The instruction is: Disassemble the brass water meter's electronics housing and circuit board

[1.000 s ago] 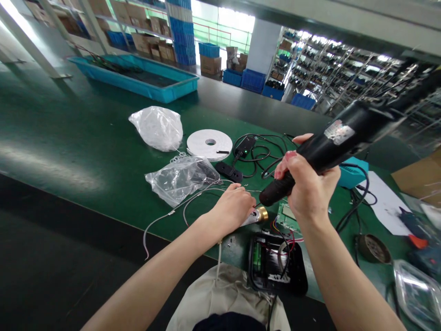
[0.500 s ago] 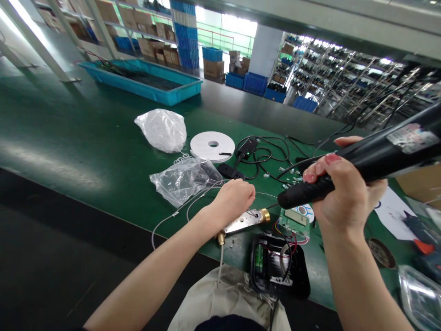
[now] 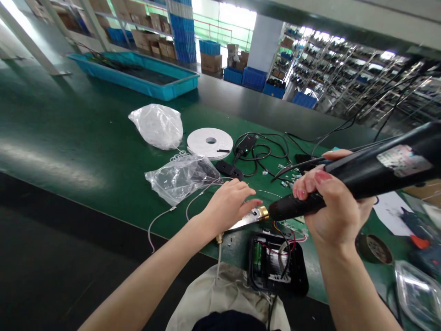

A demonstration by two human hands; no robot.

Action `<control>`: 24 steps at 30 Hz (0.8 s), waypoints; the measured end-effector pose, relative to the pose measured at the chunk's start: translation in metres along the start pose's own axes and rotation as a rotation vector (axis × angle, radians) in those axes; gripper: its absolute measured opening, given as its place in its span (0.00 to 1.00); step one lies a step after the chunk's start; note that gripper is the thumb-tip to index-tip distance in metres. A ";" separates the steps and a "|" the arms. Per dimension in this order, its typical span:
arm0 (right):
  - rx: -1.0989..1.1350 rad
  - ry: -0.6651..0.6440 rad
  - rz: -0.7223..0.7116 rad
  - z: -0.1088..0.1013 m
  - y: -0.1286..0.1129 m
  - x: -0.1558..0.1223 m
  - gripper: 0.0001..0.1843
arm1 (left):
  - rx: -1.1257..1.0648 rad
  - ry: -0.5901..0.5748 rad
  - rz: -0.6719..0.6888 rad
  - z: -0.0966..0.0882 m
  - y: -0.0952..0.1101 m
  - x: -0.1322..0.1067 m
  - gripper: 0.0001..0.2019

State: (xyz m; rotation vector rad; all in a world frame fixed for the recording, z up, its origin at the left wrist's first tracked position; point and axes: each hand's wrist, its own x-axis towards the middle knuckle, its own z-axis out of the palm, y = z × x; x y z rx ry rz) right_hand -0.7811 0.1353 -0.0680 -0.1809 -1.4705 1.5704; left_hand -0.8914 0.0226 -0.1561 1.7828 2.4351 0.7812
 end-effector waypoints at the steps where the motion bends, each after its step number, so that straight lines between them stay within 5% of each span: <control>1: 0.002 -0.006 0.008 0.000 0.001 -0.001 0.13 | -0.002 0.024 0.013 0.001 0.003 -0.008 0.18; 9: -0.045 -0.046 -0.021 0.008 0.004 -0.005 0.11 | 0.164 -0.026 0.055 0.022 0.004 -0.028 0.19; 24: -0.061 -0.096 0.010 0.022 0.007 0.000 0.08 | 0.177 0.001 0.066 0.022 0.005 -0.027 0.14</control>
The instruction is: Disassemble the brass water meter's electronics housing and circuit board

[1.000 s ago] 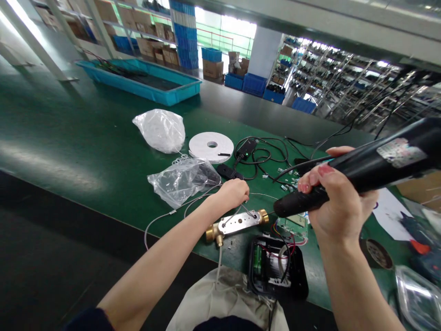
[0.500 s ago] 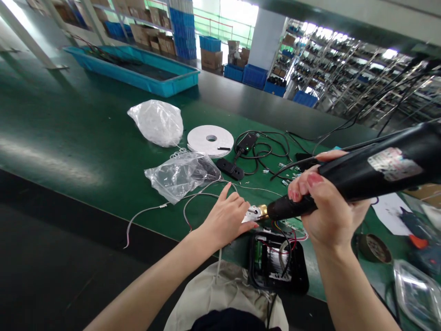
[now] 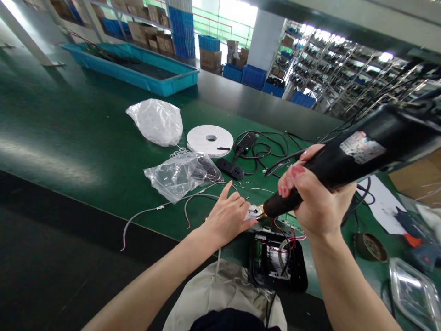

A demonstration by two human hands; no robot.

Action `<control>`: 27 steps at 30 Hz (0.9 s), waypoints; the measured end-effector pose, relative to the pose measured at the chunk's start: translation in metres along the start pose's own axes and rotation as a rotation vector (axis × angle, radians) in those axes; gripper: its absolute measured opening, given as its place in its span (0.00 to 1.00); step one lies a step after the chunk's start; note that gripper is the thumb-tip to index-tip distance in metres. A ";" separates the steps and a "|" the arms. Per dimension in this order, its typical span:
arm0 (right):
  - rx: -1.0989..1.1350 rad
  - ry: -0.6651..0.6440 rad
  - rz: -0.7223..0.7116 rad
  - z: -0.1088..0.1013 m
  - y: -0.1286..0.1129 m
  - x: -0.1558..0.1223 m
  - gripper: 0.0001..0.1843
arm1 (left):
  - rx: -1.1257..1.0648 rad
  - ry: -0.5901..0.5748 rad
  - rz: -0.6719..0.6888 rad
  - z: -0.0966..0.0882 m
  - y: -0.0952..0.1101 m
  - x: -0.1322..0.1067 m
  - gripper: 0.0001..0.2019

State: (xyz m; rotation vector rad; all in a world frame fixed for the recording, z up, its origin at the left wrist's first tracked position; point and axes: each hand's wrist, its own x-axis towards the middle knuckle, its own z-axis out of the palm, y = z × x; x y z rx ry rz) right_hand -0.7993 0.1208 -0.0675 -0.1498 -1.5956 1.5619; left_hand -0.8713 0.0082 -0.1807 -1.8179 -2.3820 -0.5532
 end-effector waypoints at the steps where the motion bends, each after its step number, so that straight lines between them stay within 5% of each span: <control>1: 0.010 -0.004 0.000 0.000 -0.001 0.000 0.08 | -0.022 0.018 -0.009 -0.001 0.001 0.000 0.15; 4: 0.033 -0.013 0.003 -0.001 -0.002 0.001 0.08 | -0.130 0.075 -0.007 -0.005 0.005 0.001 0.19; 9: 0.020 -0.021 -0.006 -0.005 0.001 0.002 0.08 | -0.216 0.018 0.051 -0.007 0.006 0.010 0.02; 21: 0.033 0.069 -0.069 -0.020 -0.010 0.012 0.09 | -0.298 -0.042 0.105 -0.010 0.001 0.022 0.03; 27: 0.060 0.170 -0.153 -0.031 -0.014 0.021 0.09 | -0.295 -0.016 -0.054 -0.024 -0.018 0.037 0.04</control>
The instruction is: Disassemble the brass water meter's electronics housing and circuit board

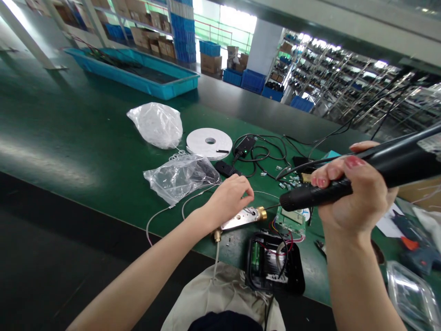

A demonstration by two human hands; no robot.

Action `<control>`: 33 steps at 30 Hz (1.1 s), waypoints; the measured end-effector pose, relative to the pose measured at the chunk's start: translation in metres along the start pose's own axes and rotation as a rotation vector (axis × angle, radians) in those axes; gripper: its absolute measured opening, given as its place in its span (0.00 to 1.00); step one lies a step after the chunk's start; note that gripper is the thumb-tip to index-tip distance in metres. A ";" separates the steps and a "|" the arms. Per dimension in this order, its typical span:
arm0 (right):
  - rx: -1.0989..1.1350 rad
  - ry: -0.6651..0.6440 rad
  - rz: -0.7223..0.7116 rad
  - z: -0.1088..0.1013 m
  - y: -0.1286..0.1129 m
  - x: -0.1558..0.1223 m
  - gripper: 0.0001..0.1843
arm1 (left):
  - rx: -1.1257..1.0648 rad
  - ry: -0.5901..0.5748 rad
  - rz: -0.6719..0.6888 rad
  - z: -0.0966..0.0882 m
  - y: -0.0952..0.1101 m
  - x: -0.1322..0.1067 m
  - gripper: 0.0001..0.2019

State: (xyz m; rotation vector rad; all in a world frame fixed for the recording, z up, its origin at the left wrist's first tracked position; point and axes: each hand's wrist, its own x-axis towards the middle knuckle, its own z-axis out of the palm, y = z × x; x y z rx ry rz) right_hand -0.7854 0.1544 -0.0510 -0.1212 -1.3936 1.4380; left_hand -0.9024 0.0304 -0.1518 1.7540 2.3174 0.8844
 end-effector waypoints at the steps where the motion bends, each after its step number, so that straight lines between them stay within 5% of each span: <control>1: 0.003 0.002 -0.001 0.000 0.001 0.000 0.09 | 0.049 -0.020 -0.034 -0.001 -0.005 0.005 0.05; 10: -0.064 -0.026 0.072 0.002 0.011 -0.013 0.10 | 0.182 -0.119 -0.066 0.019 -0.037 0.026 0.09; 17: 0.025 -0.027 0.044 0.012 -0.001 -0.018 0.10 | 0.013 0.086 -0.047 -0.016 -0.007 -0.022 0.11; 23: 0.160 -0.157 0.121 0.037 -0.011 -0.037 0.11 | -0.028 -0.096 -0.053 -0.033 -0.006 -0.059 0.21; 26: 0.157 -0.211 0.168 0.049 -0.006 -0.049 0.11 | 0.016 -0.089 -0.127 -0.023 -0.005 -0.071 0.25; 33: 0.148 -0.264 0.204 0.061 0.008 -0.063 0.11 | 0.018 0.102 -0.226 0.011 0.002 -0.088 0.12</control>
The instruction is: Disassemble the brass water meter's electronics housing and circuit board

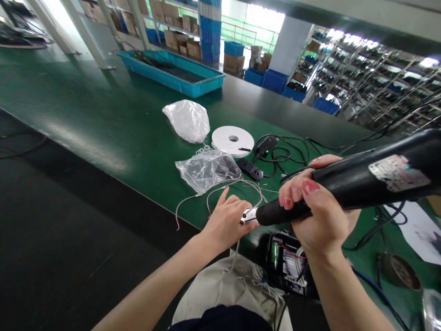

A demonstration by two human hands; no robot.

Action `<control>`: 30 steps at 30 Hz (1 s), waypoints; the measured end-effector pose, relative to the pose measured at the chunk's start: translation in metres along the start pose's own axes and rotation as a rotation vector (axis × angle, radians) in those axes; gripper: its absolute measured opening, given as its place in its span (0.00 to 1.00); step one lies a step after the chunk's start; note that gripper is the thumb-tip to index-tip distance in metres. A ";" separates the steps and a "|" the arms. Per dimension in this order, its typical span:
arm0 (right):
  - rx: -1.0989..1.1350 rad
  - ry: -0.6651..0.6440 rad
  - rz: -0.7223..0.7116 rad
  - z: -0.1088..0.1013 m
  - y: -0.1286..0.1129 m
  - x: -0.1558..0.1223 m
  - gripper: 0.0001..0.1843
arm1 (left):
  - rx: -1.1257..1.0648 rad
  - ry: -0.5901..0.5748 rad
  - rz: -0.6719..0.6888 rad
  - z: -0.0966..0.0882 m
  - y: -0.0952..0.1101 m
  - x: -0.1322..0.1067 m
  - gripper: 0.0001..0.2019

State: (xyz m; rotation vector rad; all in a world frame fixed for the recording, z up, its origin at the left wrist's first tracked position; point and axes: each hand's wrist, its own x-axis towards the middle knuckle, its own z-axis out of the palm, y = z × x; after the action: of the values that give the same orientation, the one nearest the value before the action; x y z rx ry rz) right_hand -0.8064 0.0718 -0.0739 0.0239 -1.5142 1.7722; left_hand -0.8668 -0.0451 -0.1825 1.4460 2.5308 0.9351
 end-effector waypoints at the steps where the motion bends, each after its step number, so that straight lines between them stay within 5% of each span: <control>1: -0.008 0.002 0.008 0.001 0.001 -0.001 0.11 | 0.001 0.016 0.000 0.002 0.001 -0.001 0.11; 11: -0.197 0.028 0.011 0.019 0.005 -0.004 0.07 | 0.026 0.132 0.135 0.007 -0.008 -0.001 0.06; 24: -0.229 0.046 -0.012 0.019 0.001 -0.004 0.06 | -0.034 0.238 0.082 0.006 -0.001 -0.016 0.18; 30: -0.205 0.020 0.001 0.016 0.000 -0.004 0.08 | -0.091 0.216 0.077 0.006 0.000 -0.024 0.03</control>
State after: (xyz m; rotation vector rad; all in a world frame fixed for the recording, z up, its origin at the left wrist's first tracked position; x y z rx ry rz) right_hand -0.8111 0.0562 -0.0707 -0.0966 -1.6737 1.6057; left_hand -0.8515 -0.0618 -0.1929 1.5007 2.5525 1.2657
